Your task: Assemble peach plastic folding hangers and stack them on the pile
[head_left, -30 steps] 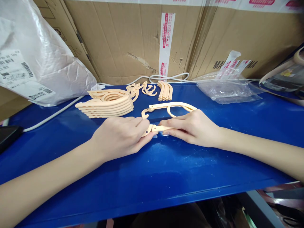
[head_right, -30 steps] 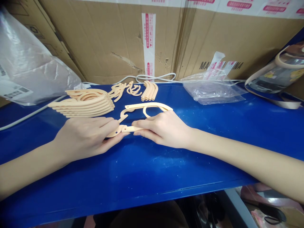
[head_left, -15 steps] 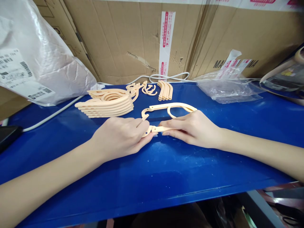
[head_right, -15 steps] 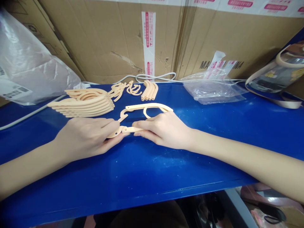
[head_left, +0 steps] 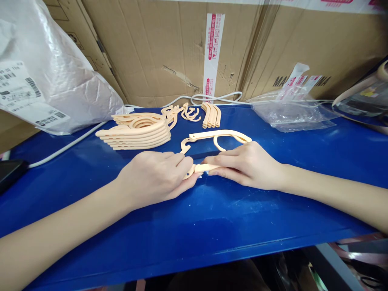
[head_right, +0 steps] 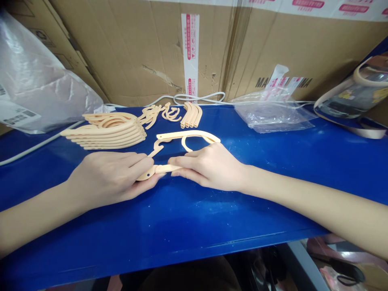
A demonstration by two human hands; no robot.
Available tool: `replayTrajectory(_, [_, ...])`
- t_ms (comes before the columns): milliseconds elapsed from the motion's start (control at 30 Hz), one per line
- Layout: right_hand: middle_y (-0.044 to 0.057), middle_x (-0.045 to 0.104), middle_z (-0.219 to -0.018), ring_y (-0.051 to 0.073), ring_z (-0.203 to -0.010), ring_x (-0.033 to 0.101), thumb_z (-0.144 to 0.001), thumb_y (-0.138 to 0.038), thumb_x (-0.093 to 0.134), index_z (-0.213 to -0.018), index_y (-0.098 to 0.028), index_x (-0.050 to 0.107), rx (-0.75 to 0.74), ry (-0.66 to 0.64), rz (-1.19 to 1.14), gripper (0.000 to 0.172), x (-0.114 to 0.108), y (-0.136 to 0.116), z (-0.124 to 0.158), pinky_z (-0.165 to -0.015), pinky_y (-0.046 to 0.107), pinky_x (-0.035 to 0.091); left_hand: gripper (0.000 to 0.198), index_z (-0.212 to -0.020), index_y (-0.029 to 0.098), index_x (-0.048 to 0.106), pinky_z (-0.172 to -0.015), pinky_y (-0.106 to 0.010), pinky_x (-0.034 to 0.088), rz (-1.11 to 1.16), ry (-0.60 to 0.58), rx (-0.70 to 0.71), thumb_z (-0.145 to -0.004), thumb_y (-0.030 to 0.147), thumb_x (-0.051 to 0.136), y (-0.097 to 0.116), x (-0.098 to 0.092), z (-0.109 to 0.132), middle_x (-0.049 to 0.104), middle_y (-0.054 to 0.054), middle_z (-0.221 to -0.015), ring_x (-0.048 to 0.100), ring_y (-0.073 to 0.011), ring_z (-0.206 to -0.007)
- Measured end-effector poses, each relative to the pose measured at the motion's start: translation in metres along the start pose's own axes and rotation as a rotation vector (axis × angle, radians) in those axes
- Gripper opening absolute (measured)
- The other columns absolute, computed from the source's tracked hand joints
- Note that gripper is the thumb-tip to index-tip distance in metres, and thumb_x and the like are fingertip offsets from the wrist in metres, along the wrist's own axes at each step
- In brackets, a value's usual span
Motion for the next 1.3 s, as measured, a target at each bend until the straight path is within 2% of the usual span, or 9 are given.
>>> replayTrajectory(133, [0.002, 0.074, -0.082, 0.012, -0.062, 0.064, -0.101, -0.034, 0.042, -0.120, -0.019, 0.066, -0.059, -0.023, 0.060, 0.034, 0.004, -0.006, -0.001, -0.053, 0.025, 0.037, 0.041, -0.063, 0.019, 0.049, -0.040, -0.027, 0.026, 0.151, -0.053, -0.061, -0.098, 0.041, 0.044, -0.003, 0.007, 0.002, 0.051, 0.003, -0.048, 0.049, -0.0124, -0.038])
replayTrajectory(300, [0.000, 0.069, -0.074, 0.013, -0.056, 0.058, -0.103, -0.036, 0.037, -0.116, -0.017, 0.067, -0.119, -0.029, 0.166, 0.037, 0.006, -0.013, -0.003, -0.052, 0.028, 0.035, 0.038, -0.069, 0.019, 0.051, -0.042, -0.027, 0.027, 0.245, -0.110, -0.054, -0.102, 0.034, 0.037, 0.001, 0.011, 0.000, 0.049, 0.004, -0.047, 0.052, -0.0132, -0.040])
replayTrajectory(500, [0.001, 0.069, -0.075, 0.012, -0.060, 0.058, -0.099, -0.043, 0.044, -0.103, -0.015, 0.069, -0.135, 0.106, 0.160, 0.037, -0.008, -0.015, -0.005, -0.058, 0.027, 0.041, 0.037, -0.074, 0.018, 0.051, -0.042, -0.026, 0.025, 0.314, -0.156, -0.110, -0.103, 0.033, 0.033, 0.000, 0.013, 0.001, 0.050, 0.005, -0.049, 0.050, -0.0122, -0.039])
replayTrajectory(600, [0.005, 0.069, -0.081, 0.015, -0.072, 0.060, -0.099, -0.044, 0.044, -0.099, -0.014, 0.069, -0.087, 0.185, 0.113, 0.039, -0.017, -0.011, -0.005, -0.066, 0.028, 0.043, 0.037, -0.077, 0.018, 0.051, -0.043, -0.024, 0.025, 0.363, -0.194, -0.153, -0.103, 0.034, 0.031, -0.004, 0.017, 0.004, 0.052, 0.005, -0.051, 0.051, -0.0115, -0.040])
replayTrajectory(700, [0.008, 0.068, -0.094, 0.018, -0.083, 0.059, -0.099, -0.040, 0.044, -0.095, -0.018, 0.069, 0.032, 0.246, 0.112, 0.034, -0.025, -0.001, -0.005, -0.074, 0.033, 0.043, 0.036, -0.080, 0.018, 0.053, -0.043, -0.024, 0.025, 0.361, -0.230, -0.172, -0.103, 0.034, 0.030, -0.008, 0.020, 0.005, 0.055, 0.005, -0.052, 0.051, -0.0115, -0.040])
replayTrajectory(867, [0.011, 0.063, -0.115, 0.025, -0.105, 0.055, -0.099, -0.036, 0.042, -0.088, -0.019, 0.070, 0.205, 0.259, 0.079, 0.034, -0.026, 0.018, -0.005, -0.085, 0.042, 0.038, 0.034, -0.078, 0.018, 0.052, -0.042, -0.024, 0.024, 0.320, -0.247, -0.171, -0.102, 0.033, 0.032, -0.011, 0.020, 0.005, 0.055, 0.004, -0.050, 0.051, -0.0120, -0.041])
replayTrajectory(967, [0.010, 0.061, -0.120, 0.025, -0.110, 0.053, -0.100, -0.035, 0.041, -0.089, -0.019, 0.070, 0.273, 0.236, 0.029, 0.035, -0.021, 0.029, -0.004, -0.088, 0.041, 0.036, 0.034, -0.078, 0.018, 0.053, -0.043, -0.024, 0.025, 0.317, -0.222, -0.177, -0.102, 0.033, 0.033, -0.011, 0.017, 0.004, 0.055, 0.005, -0.051, 0.051, -0.0116, -0.041])
replayTrajectory(1167, [0.007, 0.066, -0.099, 0.020, -0.088, 0.057, -0.102, -0.039, 0.036, -0.089, -0.018, 0.072, 0.329, 0.178, -0.095, 0.044, -0.012, 0.040, -0.005, -0.083, 0.037, 0.037, 0.033, -0.074, 0.020, 0.049, -0.044, -0.026, 0.023, 0.274, -0.089, -0.203, -0.100, 0.033, 0.035, -0.012, 0.010, 0.006, 0.050, 0.005, -0.051, 0.045, -0.0113, -0.042])
replayTrajectory(1300, [0.009, 0.065, -0.098, 0.019, -0.090, 0.057, -0.102, -0.039, 0.035, -0.091, -0.015, 0.071, 0.288, 0.147, -0.163, 0.044, -0.008, 0.038, -0.006, -0.083, 0.035, 0.040, 0.025, -0.072, 0.020, 0.048, -0.045, -0.026, 0.026, 0.279, -0.071, -0.116, -0.094, 0.032, 0.051, -0.005, 0.007, 0.004, 0.047, 0.006, -0.052, 0.045, -0.0116, -0.045])
Point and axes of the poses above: each hand's wrist, its own z-axis away from the middle knuckle, its own x-axis out of the palm, y = z × x, the point moved 7 cm from there along -z, towards the middle knuckle
